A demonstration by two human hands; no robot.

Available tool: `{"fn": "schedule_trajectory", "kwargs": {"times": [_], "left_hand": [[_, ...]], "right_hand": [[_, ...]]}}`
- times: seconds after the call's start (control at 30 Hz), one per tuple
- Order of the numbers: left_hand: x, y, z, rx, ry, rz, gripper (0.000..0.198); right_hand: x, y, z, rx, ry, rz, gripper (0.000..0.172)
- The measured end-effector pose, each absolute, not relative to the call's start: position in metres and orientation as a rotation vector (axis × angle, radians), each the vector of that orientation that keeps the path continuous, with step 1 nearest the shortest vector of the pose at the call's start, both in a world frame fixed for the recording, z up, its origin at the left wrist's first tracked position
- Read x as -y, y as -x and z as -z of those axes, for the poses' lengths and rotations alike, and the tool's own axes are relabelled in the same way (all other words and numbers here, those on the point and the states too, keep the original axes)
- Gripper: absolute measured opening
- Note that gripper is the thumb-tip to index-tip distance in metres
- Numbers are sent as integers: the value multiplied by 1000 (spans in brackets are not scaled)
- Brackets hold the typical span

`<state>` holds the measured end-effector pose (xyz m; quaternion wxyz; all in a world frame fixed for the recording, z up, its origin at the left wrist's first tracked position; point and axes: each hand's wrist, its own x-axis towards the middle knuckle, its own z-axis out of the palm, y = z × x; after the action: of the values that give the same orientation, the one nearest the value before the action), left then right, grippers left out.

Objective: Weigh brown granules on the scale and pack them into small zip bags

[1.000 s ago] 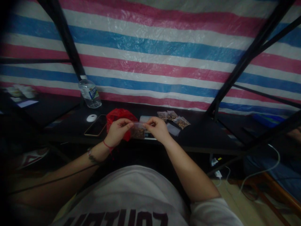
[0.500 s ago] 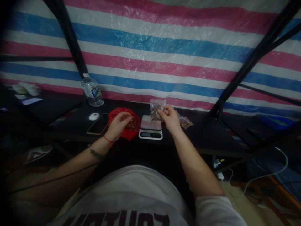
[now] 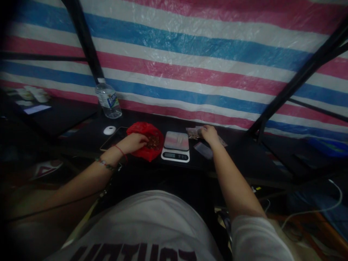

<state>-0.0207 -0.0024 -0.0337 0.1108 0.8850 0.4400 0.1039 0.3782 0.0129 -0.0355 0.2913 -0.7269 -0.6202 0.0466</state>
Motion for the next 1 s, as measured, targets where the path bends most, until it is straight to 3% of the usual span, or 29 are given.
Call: {"fn": "schedule_trajectory", "kwargs": {"times": [0.1,0.2,0.37,0.57,0.67,0.77,0.83,1.0], "left_hand": [[10,22,32,-1004,-2547,-291,35],[16,24,33,-975,-2506,-328,55],[6,27,22,-1098,-2617,-359,20],[5,21,9,-1395,-2630,-949,29],[21,15,26,-1293,-2664,-741,24],[36,11,44,-1294,-2590,-709,19],[44,10,48,-1308,-2504,-741,17],[60,13,38,-1199,-2402,-809,46]], "right_hand": [[-4,-341,38,1797,1645,-154,48],[7,-312,39,1842,1484,-89,49],[21,-296,37,1801,1441,51,44],[25,-292,25,1748,1444,31,38],[25,-276,13,1719,1438,-134,32],[22,-244,2,1897,1377,-375,25],[15,-220,-4,2036,1356,-362,25],[-12,-179,-3,2220,1591,-224,31]]}}
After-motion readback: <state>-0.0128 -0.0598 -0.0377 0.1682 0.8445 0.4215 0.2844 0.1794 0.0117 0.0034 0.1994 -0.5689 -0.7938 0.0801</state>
